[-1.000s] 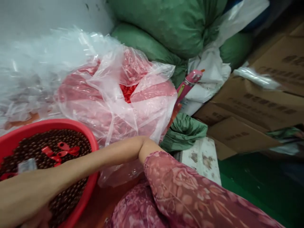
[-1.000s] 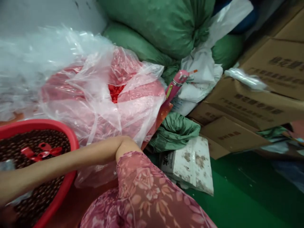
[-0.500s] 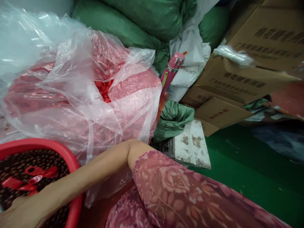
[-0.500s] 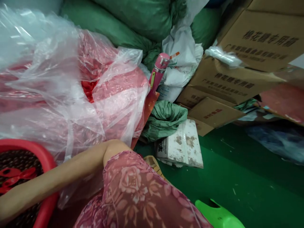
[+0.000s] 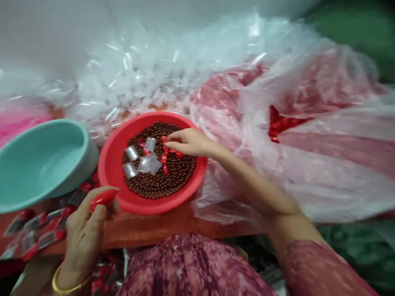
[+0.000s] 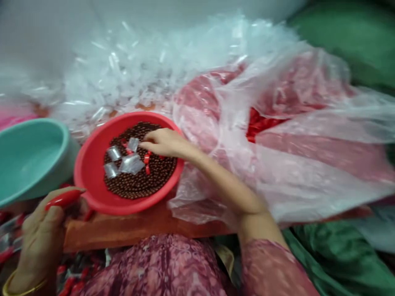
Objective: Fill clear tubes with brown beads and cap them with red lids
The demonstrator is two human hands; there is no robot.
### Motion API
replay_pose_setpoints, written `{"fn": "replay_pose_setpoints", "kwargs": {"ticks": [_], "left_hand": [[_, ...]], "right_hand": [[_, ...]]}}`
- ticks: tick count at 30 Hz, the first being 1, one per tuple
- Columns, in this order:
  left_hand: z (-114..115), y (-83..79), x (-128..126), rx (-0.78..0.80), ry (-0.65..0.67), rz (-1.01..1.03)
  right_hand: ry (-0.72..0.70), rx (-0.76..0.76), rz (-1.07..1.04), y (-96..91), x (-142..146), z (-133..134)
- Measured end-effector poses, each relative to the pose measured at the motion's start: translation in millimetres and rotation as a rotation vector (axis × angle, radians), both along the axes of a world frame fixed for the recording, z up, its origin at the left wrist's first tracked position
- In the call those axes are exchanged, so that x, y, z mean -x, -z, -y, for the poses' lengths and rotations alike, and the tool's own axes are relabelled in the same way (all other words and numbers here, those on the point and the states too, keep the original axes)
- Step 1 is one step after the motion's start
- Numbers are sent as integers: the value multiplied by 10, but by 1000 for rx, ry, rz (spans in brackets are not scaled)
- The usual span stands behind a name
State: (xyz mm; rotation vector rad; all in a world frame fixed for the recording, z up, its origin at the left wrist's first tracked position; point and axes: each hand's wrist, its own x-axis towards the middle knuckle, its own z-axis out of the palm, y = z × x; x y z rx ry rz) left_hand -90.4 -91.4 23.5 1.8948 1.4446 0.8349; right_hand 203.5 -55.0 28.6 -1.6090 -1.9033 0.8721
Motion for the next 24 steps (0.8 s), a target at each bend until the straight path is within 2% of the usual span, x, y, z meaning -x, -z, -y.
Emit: {"fn": "replay_pose_setpoints", "kwargs": {"ticks": [2,4,5,7,9,12,16,18,20,22,24], "left_hand": [[88,41,398,-54,-227,-219],[147,108,737,20,-414,-441],[154,144,862,86,-453,-545],[116,213,1007,157,-447,-718],[23,269,1038,54,-368,-854],[-154,303,950,-242,-181,-957],[-356,167,636,-491,35,-825],[-469,57,406,-543,204,-784],[-632,-21,172,-541,434,-835],[-847,-38,-27,-487,662,-903],[-1077,1,-171,-414,830,-969]], "right_hand": [[13,28,397,35,-162,-19],[-57,40,635,69,-166,-48],[-97,51,713,90,-118,-65],[-163,71,818,140,26,-106],[-200,98,886,199,165,-153],[-196,139,936,285,264,-215],[-95,164,929,357,249,-250],[-59,181,898,378,236,-252],[-15,196,867,390,229,-250],[26,200,838,393,224,-246],[54,193,810,384,219,-241]]}}
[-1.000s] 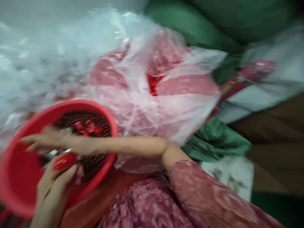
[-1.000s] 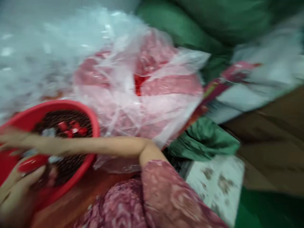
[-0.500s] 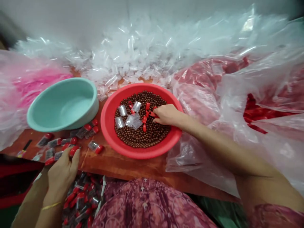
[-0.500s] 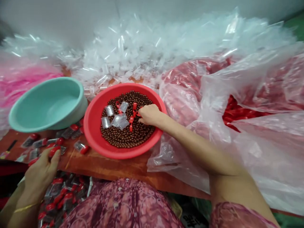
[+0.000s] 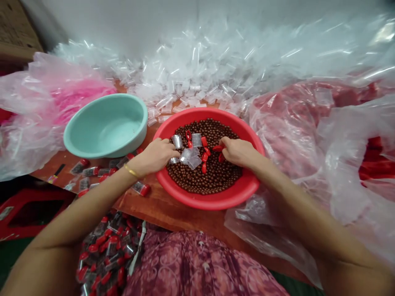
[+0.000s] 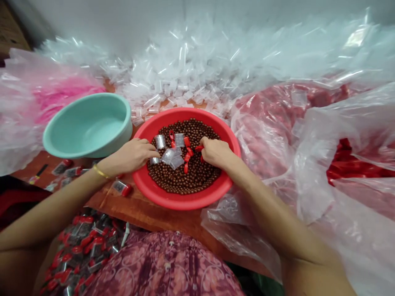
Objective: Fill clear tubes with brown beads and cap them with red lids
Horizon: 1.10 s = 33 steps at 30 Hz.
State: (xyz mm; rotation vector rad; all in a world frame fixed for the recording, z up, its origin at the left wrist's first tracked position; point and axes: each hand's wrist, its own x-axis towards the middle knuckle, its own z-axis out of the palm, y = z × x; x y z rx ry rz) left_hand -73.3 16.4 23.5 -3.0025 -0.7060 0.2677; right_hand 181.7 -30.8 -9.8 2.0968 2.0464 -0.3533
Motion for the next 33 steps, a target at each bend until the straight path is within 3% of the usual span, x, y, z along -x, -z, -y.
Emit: {"fn": "replay_pose_setpoints", "kwargs": {"ticks": [3,5,8,10,15,21,23,26,30,33], "left_hand": [[-251,86,-116,58,96,-131],[-286,117,-149,61,178,-150],[-126,129,-189,126,309,-126],[60,160,-255,207,326,-111],[375,384,-685,332,147,-190],[228,602,-1324,602,-321,54],[153,659,-1447,676,-410,115],[85,713,-1487,787,-465,169],[61,646,-1315,1223,-576,440],[66,511,-1124,1438,-560,655]], "right_hand": [[13,-30,-43,-22,-14,10],[30,-54,-70,-32,-25,16],[52,-92,-113,-41,-41,22],[61,-124,-141,-48,-50,27],[101,-242,-255,-44,-83,41],[155,-359,-473,-5,-152,28],[202,-390,-591,3,-165,15],[258,-451,-792,42,-185,-21],[335,-540,-1090,128,-226,-88],[410,-502,-1283,132,-238,-105]]}}
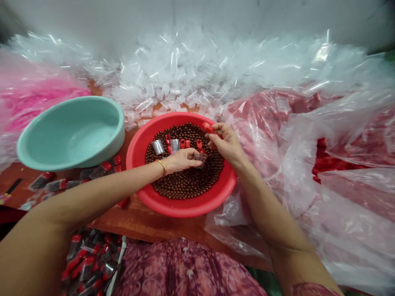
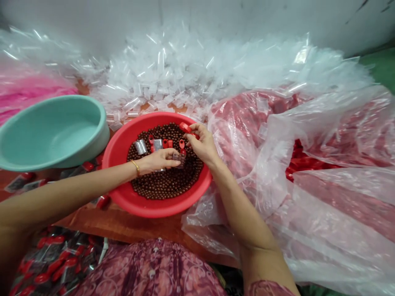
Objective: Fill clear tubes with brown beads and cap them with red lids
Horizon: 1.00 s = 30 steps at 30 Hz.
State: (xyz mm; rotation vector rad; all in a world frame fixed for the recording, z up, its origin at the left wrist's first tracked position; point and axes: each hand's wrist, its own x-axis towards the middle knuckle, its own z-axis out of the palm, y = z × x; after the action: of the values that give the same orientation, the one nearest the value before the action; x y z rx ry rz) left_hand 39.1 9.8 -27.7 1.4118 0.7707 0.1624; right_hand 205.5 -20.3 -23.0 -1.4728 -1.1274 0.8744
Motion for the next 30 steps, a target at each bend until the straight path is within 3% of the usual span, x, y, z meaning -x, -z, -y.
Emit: {"fn": "replay_pose_setpoints", "kwargs": {"ticks": [7,13,17,20,26,30], "left_hand": [[129,-252,319,252,-81,264],[216,-236,334,181,-213,353],[205,-230,347,128,-179,308],[182,-260,380,159,-145,306],[153,-248,401,180,-166,372],[150,-221,396,171,-134,381]], "right_hand": [[-38,53,-7,-87,46,52],[-123,6,-26,-141,106,131],[-292,71,-120,-257,200,242],[-387,121,-57,-306,287,284],[-256,22,9,-271,387,276],[-258,34,-49,-255,370,301]]}}
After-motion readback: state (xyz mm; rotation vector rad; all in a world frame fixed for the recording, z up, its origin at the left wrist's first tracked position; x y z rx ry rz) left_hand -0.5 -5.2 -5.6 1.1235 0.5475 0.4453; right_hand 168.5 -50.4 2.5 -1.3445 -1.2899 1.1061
